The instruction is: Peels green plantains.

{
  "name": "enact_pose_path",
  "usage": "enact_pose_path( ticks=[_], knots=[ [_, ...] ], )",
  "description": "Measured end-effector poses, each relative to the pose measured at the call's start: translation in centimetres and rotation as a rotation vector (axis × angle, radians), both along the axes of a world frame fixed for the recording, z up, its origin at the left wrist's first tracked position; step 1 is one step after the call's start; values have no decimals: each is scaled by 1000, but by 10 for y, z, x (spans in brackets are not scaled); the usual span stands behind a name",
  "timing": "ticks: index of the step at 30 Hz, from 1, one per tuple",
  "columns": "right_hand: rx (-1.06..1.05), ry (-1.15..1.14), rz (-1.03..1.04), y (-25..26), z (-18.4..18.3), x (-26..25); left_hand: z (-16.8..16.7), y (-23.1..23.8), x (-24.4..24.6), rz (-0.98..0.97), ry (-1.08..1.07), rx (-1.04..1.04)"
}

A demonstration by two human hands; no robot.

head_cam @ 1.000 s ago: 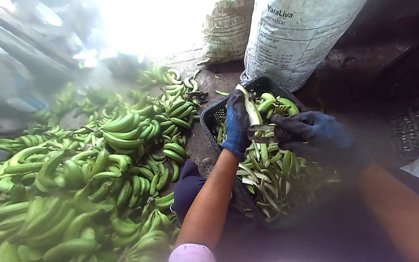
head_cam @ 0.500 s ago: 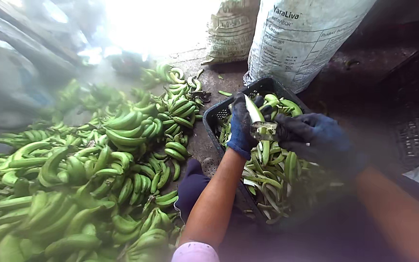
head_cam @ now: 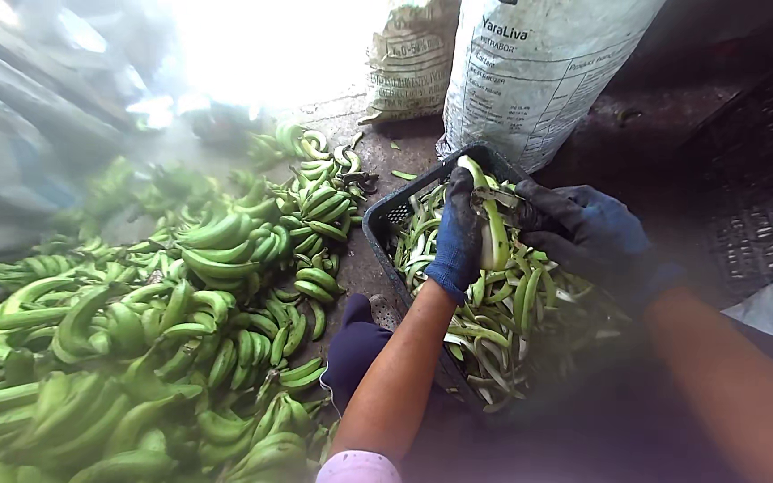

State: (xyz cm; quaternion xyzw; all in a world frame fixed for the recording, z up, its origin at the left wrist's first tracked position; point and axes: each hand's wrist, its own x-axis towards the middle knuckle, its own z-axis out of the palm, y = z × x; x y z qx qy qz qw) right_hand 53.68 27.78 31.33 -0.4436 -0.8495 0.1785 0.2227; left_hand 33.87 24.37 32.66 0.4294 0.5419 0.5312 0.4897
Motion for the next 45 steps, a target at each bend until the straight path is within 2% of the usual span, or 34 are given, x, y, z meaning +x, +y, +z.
enact_pose_path(
  ticks=[3,5,7,9,11,13,16,18,19,21,22,23,25,27,30,32,35,38,40,43,45],
  knots=[
    [-244,32,-142,12,-8,2,-2,-12,-2,-259,289,-70],
    [-379,117,-222,18,-14,7,-5,-10,0,-347,358,-75],
    [-352,123,-127,14,-11,10,-10,-6,-2,-266,212,-183],
    [-203,76,35,4,-9,5,-16,0,-11,-134,-15,-256],
    [18,55,201,-6,-15,-2,-15,7,-22,-31,-178,-231],
    [207,47,308,-11,-22,-5,-6,6,-24,79,-429,-196],
    [352,87,324,-10,-20,-8,-2,2,-26,91,-711,-138],
    [284,35,254,-9,-15,-8,1,1,-21,120,-636,-101],
    [187,4,209,-11,-10,-8,0,-1,-19,114,-488,-43],
    [-24,3,123,-10,-2,-9,-5,-15,-21,-10,-27,63],
    [-76,21,87,-7,0,-9,-6,-20,-22,-91,128,82],
    [-126,49,46,-3,1,-8,-6,-23,-21,-148,197,65],
    [-248,96,-42,8,-5,-1,-8,-26,-17,-230,152,-41],
    [-328,171,-114,17,-16,6,-7,-24,-16,-307,-7,-102],
    [-350,184,-61,8,-6,6,-5,-6,-18,-226,-466,-158],
    [-187,147,93,-4,-5,2,-6,5,-26,-130,-682,-186],
    [100,78,307,-12,-17,2,-9,6,-31,-46,-733,-135],
    [184,38,346,-10,-20,2,1,0,-22,18,-700,-131],
    [106,53,298,-9,-12,2,5,-4,-18,22,-499,-74],
    [-73,136,158,4,-6,5,6,-20,-17,-162,-77,-14],
    [-213,175,16,15,-6,10,4,-22,-16,-296,-56,-40]
  ],
)
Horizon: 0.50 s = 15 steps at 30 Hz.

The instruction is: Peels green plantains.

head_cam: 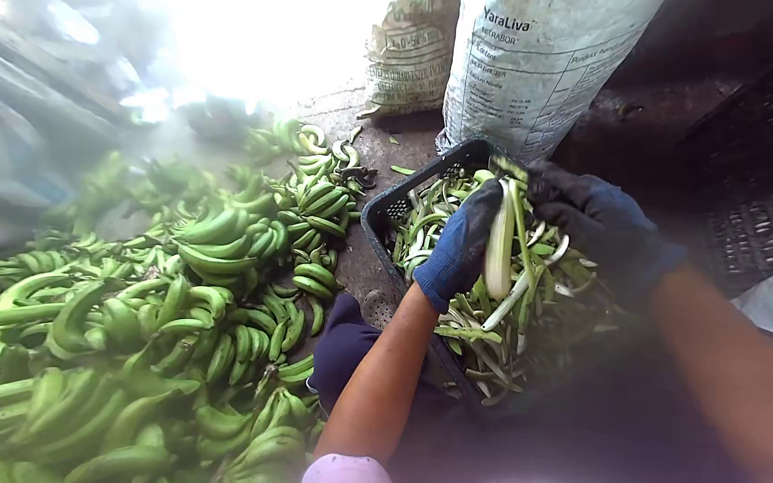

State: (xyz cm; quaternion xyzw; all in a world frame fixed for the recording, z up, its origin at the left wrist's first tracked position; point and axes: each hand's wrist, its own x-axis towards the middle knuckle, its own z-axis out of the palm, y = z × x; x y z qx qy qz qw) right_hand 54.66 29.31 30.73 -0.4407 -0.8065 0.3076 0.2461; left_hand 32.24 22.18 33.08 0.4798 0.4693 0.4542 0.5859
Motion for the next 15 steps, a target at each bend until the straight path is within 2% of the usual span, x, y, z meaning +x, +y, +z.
enact_pose_path(
  ticks=[2,3,6,8,10,13,15],
  knots=[
    [-81,64,-53,4,-3,7,2,7,0,-18,-123,-33],
    [-66,83,-37,1,-1,9,2,11,-1,32,-186,-37],
    [77,65,168,-23,9,6,-5,17,-10,229,-293,-9],
    [229,-1,315,-31,2,-2,-1,17,-9,330,-318,-49],
    [297,-71,323,-29,-3,-7,4,14,-4,299,-238,-37],
    [165,-52,146,-7,-3,1,0,11,0,134,27,63],
    [45,22,-29,11,-6,12,-4,13,1,129,117,68]
  ],
)
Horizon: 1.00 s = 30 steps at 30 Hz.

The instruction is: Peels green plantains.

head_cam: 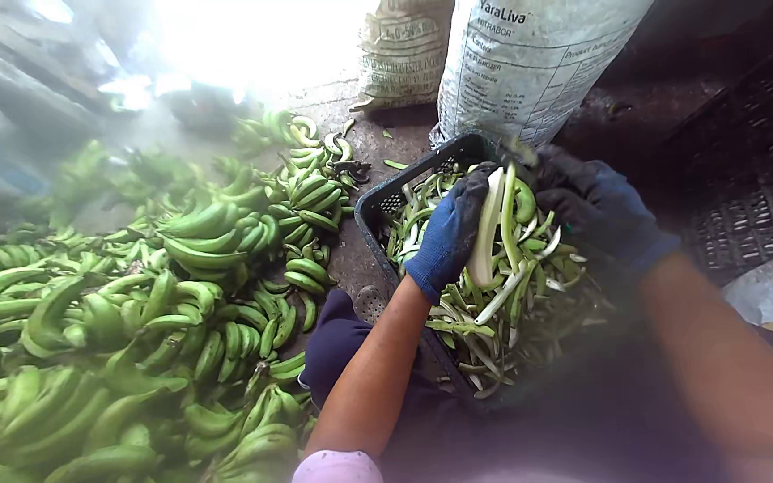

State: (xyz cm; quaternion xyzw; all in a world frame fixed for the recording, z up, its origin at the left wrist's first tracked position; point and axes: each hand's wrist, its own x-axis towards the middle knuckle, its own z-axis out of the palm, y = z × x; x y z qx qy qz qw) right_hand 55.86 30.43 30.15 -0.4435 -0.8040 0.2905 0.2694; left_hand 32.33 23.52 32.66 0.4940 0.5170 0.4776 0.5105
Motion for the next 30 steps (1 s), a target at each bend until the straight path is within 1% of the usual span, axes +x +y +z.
enact_pose_path(
  ticks=[1,2,3,4,5,7,8,9,11,12,13,14,15,16,17,18,19,20,21,22,23,24,25,26,27,28,29,30],
  knots=[
    [-88,100,-80,3,-2,3,-4,2,-1,42,31,-6],
    [-192,258,-133,1,-3,2,-8,5,-2,90,76,-6],
    [-276,414,-143,-5,-4,-3,-13,8,-2,128,105,4],
    [-328,493,-133,-16,-2,-10,-17,9,1,146,93,15],
    [-335,500,-86,-28,-1,-19,-20,7,6,124,67,11],
    [-324,350,-69,-48,-5,-34,-23,-1,19,1,42,-28],
    [-369,286,-106,-53,-9,-37,-27,1,25,-56,21,-52],
    [-472,307,-139,-56,-15,-33,-30,4,31,-97,-29,-78],
    [-767,602,-182,-62,-21,-10,-23,6,42,-160,-225,-158],
    [-857,748,-185,-65,-21,6,-16,7,44,-206,-297,-181],
    [-871,833,-161,-66,-15,25,-11,8,46,-243,-334,-190],
    [-798,844,-159,-65,-3,47,-9,9,47,-256,-308,-189],
    [-677,798,-201,-63,16,69,-10,10,46,-246,-239,-173],
    [-521,709,-312,-60,48,86,-13,10,44,-231,-145,-146],
    [-362,681,-433,-56,84,98,-17,10,41,-217,-63,-116],
    [-193,738,-529,-47,115,112,-21,11,36,-206,-6,-92],
    [-26,848,-540,-35,138,130,-23,11,32,-189,23,-81],
    [96,951,-425,-24,153,157,-21,11,28,-176,32,-79],
    [127,991,-221,-18,160,188,-20,12,24,-160,32,-70],
    [156,1042,-268,-21,165,186,-18,13,21,-140,25,-59],
    [161,1047,-514,-32,168,155,-16,14,18,-129,17,-49],
    [81,948,-655,-45,159,129,-15,14,15,-126,20,-53],
    [-62,775,-622,-60,136,117,-15,12,13,-119,32,-55],
    [-177,614,-490,-70,100,112,-14,10,11,-117,52,-53],
    [-267,508,-359,-74,61,108,-12,7,10,-123,75,-51],
    [-345,413,-325,-79,35,92,-11,2,9,-145,104,-50],
    [-407,419,-366,-84,19,69,-9,-4,9,-181,121,-54],
    [-427,530,-358,-86,12,46,-7,-10,10,-218,122,-56]
  ],
)
